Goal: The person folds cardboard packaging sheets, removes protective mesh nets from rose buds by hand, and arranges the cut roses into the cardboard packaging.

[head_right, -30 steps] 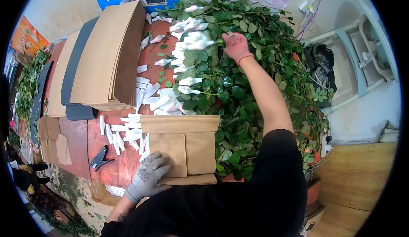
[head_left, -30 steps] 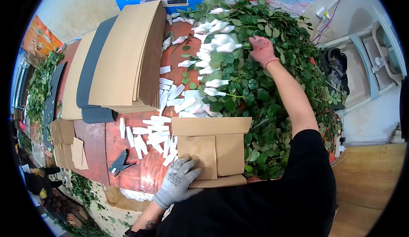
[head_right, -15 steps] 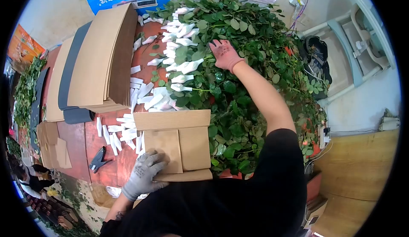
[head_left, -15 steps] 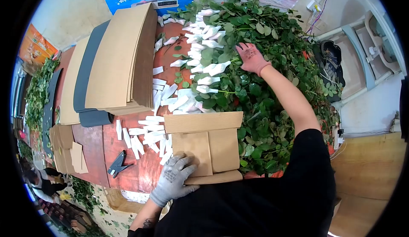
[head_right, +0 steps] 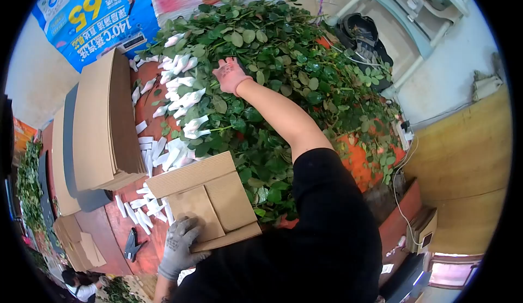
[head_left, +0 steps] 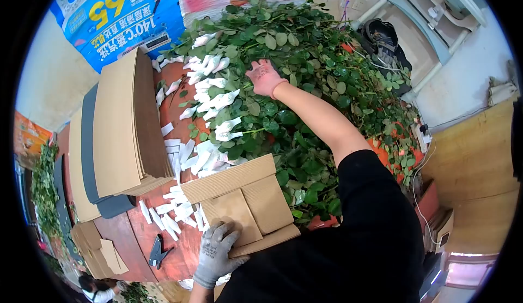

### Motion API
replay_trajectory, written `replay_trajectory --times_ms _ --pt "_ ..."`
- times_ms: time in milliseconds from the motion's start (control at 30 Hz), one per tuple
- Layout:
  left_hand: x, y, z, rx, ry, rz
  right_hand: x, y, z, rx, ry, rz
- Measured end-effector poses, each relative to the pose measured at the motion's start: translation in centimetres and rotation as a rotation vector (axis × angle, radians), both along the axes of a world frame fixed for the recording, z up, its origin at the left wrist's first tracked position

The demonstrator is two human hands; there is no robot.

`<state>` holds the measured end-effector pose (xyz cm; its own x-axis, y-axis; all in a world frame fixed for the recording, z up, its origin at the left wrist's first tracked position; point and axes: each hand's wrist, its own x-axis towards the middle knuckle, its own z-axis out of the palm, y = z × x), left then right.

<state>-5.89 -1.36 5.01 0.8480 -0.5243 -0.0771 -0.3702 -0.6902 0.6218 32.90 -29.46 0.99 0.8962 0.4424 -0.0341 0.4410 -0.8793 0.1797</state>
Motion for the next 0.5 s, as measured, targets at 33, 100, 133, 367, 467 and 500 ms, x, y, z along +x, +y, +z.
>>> replay_trajectory --times_ms 33,100,133,367,467,500 --pt "0.1 0.0 0.1 0.02 0.005 -0.005 -0.1 -0.1 -0.1 0.006 -0.003 -0.011" --pt "0.2 0.0 0.2 0.045 -0.002 -0.012 -0.6 0.3 1.2 -0.114 0.028 0.004" --pt "0.2 0.2 0.0 0.042 0.013 -0.027 -1.2 0.0 1.7 -0.102 -0.03 0.02" --pt "0.3 0.4 -0.1 0.054 0.015 -0.053 -2.5 -8.4 11.2 0.611 -0.491 -0.088" --pt "0.3 0.3 0.2 0.046 0.001 -0.065 -3.9 -11.7 17.6 1.046 -0.502 -0.198" --pt "0.4 0.4 0.4 0.043 0.003 -0.07 -3.8 -13.6 19.1 1.184 -0.474 -0.179"
